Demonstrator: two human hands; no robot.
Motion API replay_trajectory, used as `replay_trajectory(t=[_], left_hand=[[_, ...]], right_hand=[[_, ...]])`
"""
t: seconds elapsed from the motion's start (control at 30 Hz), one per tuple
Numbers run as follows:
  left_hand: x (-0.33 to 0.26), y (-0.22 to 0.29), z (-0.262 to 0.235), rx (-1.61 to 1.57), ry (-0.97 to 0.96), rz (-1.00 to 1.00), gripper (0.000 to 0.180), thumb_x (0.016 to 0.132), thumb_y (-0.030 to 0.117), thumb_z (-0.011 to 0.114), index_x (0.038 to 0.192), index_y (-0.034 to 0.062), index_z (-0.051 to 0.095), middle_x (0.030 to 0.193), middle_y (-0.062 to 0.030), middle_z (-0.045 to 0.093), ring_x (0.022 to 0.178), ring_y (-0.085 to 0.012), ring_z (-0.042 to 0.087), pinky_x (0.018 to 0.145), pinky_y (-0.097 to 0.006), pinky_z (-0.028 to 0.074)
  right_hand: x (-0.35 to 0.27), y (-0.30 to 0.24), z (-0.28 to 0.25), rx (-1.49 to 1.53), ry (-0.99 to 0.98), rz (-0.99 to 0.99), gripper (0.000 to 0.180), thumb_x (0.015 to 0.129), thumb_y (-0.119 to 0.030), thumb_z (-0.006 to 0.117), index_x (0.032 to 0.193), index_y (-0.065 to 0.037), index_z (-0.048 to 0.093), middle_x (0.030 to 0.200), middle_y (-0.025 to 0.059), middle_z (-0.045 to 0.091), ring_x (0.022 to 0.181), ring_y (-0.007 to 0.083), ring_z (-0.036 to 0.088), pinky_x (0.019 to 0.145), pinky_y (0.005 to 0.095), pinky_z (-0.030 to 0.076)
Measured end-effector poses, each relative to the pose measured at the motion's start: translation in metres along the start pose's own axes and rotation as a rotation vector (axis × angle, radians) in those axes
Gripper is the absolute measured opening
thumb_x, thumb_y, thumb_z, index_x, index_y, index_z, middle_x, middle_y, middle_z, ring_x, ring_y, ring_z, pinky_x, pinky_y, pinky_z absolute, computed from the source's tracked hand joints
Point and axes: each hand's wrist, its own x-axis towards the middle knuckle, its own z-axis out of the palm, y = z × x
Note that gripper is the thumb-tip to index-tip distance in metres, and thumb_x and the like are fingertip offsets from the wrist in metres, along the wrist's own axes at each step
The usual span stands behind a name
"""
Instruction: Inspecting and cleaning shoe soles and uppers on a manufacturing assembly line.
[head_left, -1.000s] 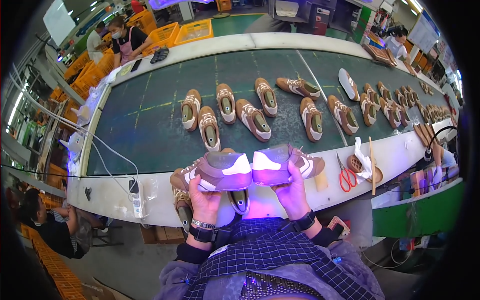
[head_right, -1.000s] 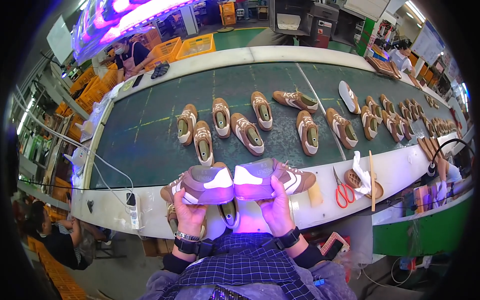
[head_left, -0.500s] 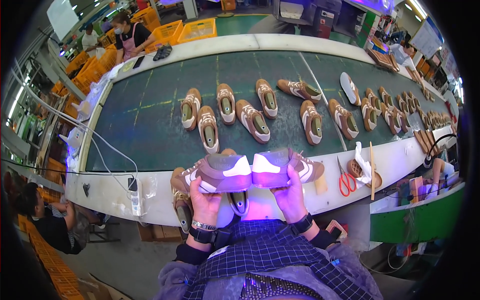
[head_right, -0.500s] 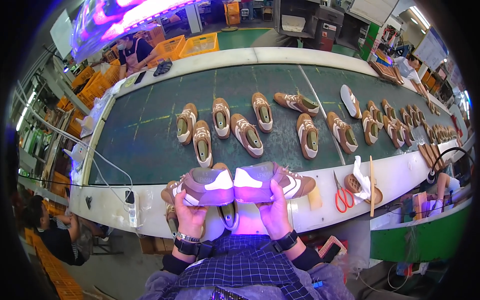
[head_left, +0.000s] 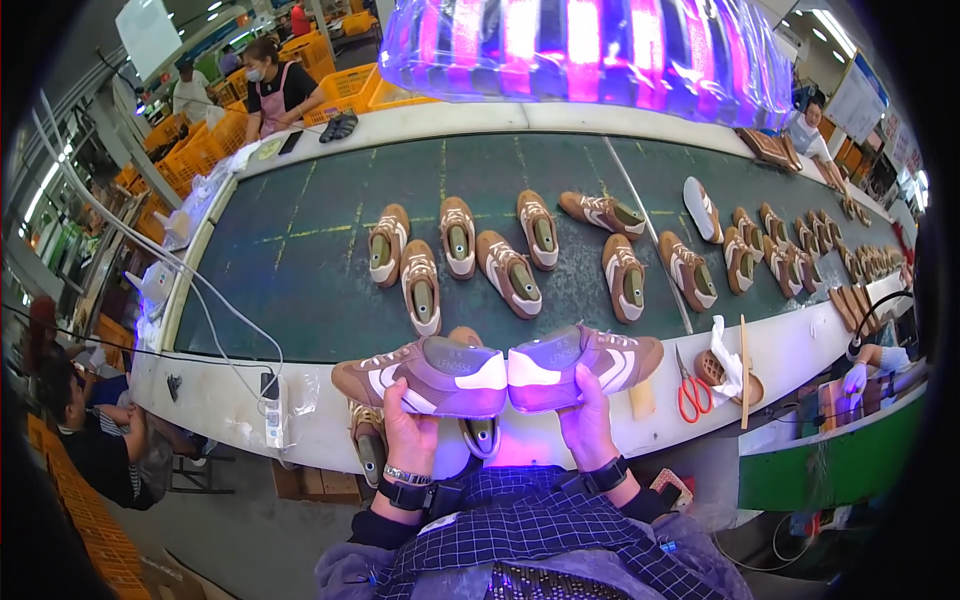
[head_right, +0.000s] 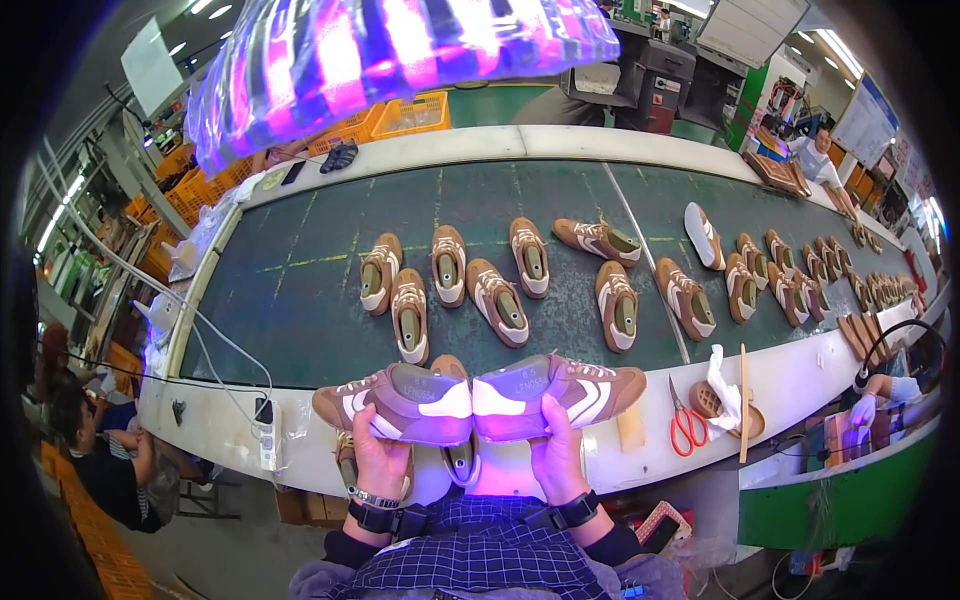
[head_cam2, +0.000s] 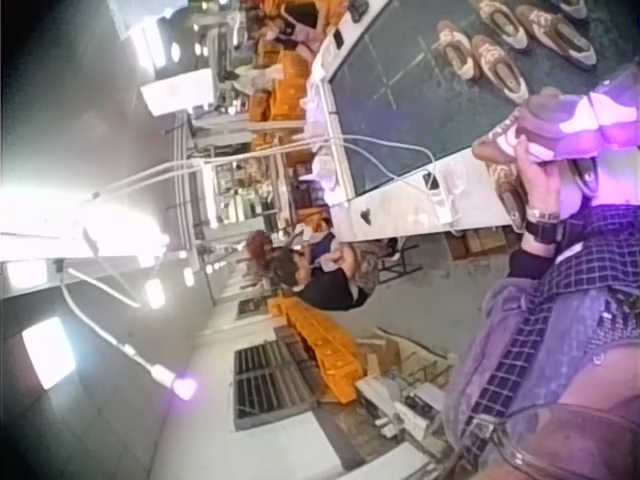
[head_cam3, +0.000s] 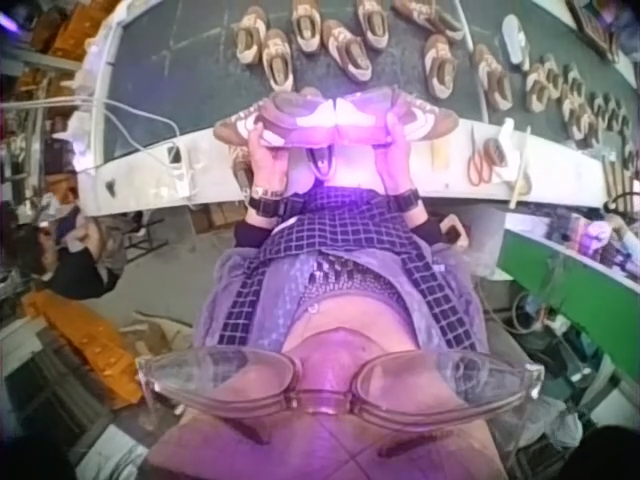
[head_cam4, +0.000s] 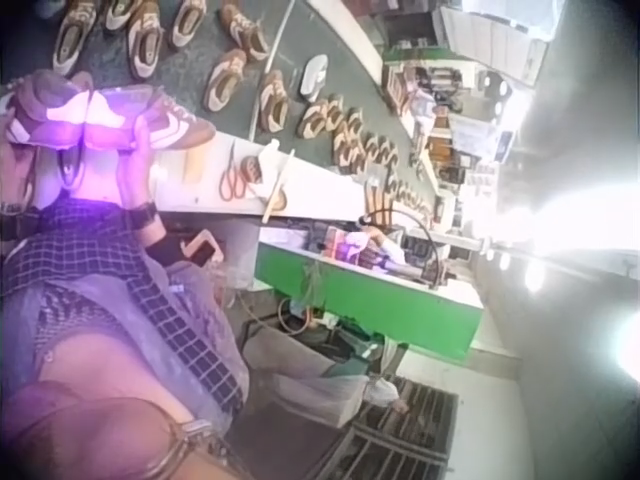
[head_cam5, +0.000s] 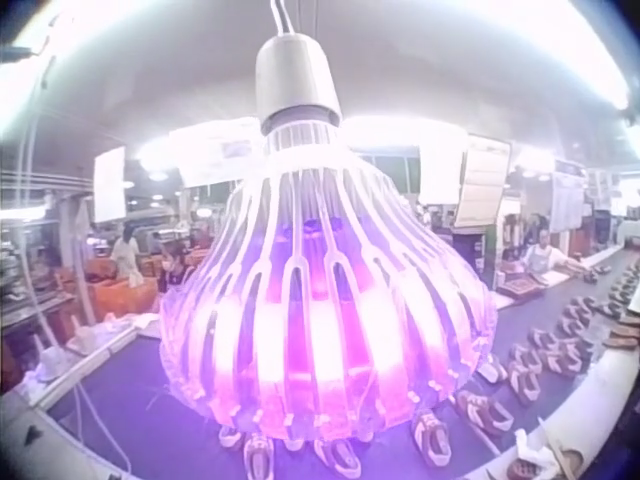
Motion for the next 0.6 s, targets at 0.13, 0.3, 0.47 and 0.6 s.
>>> replay_trajectory(t=[0.13, 0.3, 0.47, 0.6], left_hand=[[-0.001, 0.001, 0.000, 0.010, -0.003, -0.011, 0.038, 0.083, 0.029, 0.055, 0.115, 0.0073, 0.053, 0.111, -0.0054, 0.060, 0.102, -0.0215, 0.058, 0.090, -0.038, 0.047], [0.008, -0.003, 0.004, 0.013, 0.048, -0.062, 0.041, 0.084, 0.035, 0.055, 0.116, 0.0096, 0.053, 0.112, -0.0041, 0.060, 0.102, -0.0205, 0.057, 0.087, -0.038, 0.048], [0.011, -0.009, 0.001, -0.012, 0.114, -0.084, 0.043, 0.083, 0.037, 0.056, 0.116, 0.0107, 0.053, 0.113, -0.0045, 0.059, 0.102, -0.0222, 0.056, 0.085, -0.039, 0.048], [0.011, -0.012, -0.004, -0.010, 0.143, -0.099, 0.045, 0.083, 0.038, 0.056, 0.118, 0.0099, 0.051, 0.115, -0.0060, 0.058, 0.103, -0.0239, 0.055, 0.085, -0.041, 0.047]], right_hand=[[0.006, 0.003, -0.007, -0.048, -0.005, -0.022, 0.040, 0.088, -0.028, 0.057, 0.119, -0.006, 0.047, 0.113, 0.0068, 0.057, 0.107, 0.0201, 0.055, 0.093, 0.0387, 0.045], [0.011, -0.001, 0.007, 0.012, -0.004, 0.044, 0.040, 0.088, -0.032, 0.057, 0.118, -0.007, 0.047, 0.112, 0.0067, 0.057, 0.105, 0.0192, 0.055, 0.091, 0.0376, 0.045], [0.011, 0.005, 0.013, 0.074, 0.059, 0.075, 0.041, 0.087, -0.031, 0.059, 0.119, -0.007, 0.048, 0.111, 0.0052, 0.057, 0.103, 0.0175, 0.056, 0.088, 0.0358, 0.047], [0.016, 0.012, -0.001, 0.112, 0.099, 0.109, 0.041, 0.087, -0.032, 0.059, 0.118, -0.009, 0.047, 0.111, 0.0053, 0.056, 0.101, 0.0177, 0.056, 0.088, 0.0368, 0.046]])
